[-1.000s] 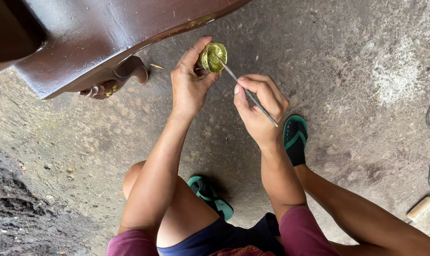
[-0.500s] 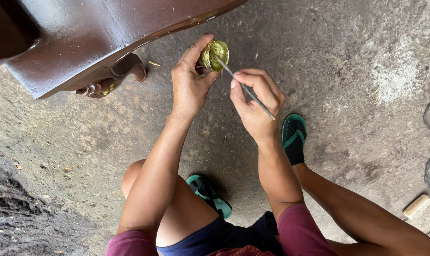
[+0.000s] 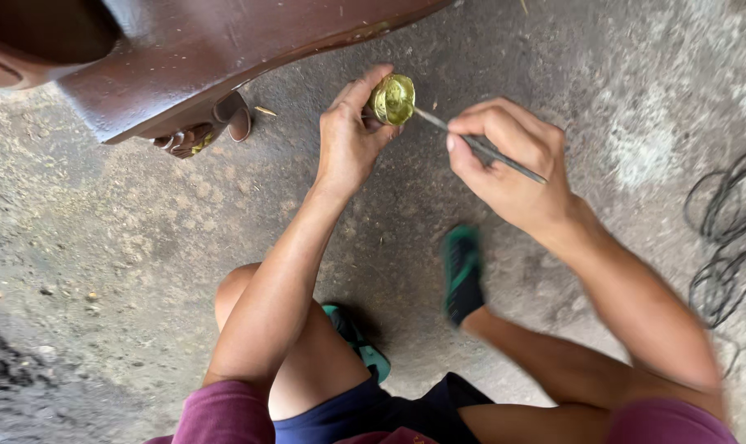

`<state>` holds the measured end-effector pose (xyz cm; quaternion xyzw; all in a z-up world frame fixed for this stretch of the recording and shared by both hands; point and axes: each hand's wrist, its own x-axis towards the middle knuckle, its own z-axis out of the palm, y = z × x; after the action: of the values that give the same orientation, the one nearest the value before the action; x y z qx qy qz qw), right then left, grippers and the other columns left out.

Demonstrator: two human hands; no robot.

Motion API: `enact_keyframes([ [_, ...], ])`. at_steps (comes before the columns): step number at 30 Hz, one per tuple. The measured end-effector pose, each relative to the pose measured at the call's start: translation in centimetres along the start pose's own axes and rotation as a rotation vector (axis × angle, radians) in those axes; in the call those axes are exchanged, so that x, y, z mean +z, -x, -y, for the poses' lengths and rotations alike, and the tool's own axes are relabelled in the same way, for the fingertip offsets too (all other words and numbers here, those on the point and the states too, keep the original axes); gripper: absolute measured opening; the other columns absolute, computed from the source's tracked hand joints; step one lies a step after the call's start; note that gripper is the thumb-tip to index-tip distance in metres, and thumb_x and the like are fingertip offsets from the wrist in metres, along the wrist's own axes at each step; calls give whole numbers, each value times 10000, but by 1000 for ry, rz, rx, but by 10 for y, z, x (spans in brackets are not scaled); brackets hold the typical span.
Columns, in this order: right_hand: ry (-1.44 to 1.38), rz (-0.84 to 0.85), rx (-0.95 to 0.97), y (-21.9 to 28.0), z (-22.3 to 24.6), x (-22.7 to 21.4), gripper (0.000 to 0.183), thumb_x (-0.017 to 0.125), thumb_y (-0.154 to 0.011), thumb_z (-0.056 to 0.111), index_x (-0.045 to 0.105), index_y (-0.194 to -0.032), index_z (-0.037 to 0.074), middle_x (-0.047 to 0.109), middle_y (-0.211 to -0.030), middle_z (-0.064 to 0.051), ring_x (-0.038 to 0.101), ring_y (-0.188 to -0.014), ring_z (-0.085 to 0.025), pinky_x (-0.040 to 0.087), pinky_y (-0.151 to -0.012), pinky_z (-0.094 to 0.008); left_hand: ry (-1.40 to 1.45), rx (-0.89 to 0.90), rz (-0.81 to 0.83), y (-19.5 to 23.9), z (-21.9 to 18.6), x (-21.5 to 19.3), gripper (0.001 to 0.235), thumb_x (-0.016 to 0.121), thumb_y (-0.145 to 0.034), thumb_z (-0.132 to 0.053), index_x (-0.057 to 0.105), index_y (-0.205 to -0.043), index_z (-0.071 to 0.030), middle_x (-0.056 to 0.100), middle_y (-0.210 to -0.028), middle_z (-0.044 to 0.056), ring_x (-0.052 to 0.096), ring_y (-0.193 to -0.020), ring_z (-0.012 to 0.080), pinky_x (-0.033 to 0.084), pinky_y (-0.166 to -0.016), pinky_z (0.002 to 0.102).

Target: The person is painting the carved details of a wooden furniture piece with gold paint using a small brush. They repeatedly dip the brush into a small container of gold paint and apply it to the intricate carvings on the furniture.

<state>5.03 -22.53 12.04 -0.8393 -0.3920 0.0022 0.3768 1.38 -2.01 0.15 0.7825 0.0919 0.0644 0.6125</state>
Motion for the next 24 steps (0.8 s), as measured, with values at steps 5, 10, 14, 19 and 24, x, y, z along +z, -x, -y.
enact_keyframes([
  [5, 32, 161, -46, 4, 14, -26, 131, 768, -951, 1, 697, -1060, -14, 735, -1014, -144, 743, -869, -217, 596, -642, -298, -55, -60, 38, 13, -14, -2, 727, 895, -723, 38, 630, -1379, -129, 714, -1167, 66, 700, -873, 164, 614, -781, 297],
  [10, 23, 54, -50, 19, 2, -28, 159, 775, -936, -9, 676, -1060, 0, 730, -1054, -150, 750, -929, -256, 610, -759, -340, -40, -5, 37, 24, -24, 1, 700, 868, -741, 31, 614, -1378, -109, 705, -1202, 82, 736, -1004, 200, 634, -857, 314],
  [14, -69, 20, -53, 19, -28, -5, 160, 779, -937, -24, 670, -1047, 14, 741, -1066, -140, 759, -936, -253, 618, -792, -342, -125, 40, -10, 38, -27, -3, 700, 863, -741, 40, 603, -1377, -92, 694, -1238, 107, 717, -1111, 270, 626, -941, 357],
  [19, -155, 38, -101, 21, -56, 5, 163, 781, -938, -35, 663, -1042, 10, 741, -1061, -141, 768, -919, -244, 621, -765, -329, -202, -9, -25, 45, -38, 1, 712, 854, -735, 43, 595, -1382, -101, 695, -1231, 101, 722, -1106, 282, 623, -945, 362],
  [24, -138, 49, -147, 31, -70, 0, 164, 777, -927, -40, 665, -1037, 8, 741, -1044, -145, 767, -893, -244, 613, -713, -316, -246, 39, -46, 48, -47, 18, 704, 863, -737, 34, 595, -1375, -98, 692, -1258, 102, 714, -1137, 283, 624, -961, 357],
])
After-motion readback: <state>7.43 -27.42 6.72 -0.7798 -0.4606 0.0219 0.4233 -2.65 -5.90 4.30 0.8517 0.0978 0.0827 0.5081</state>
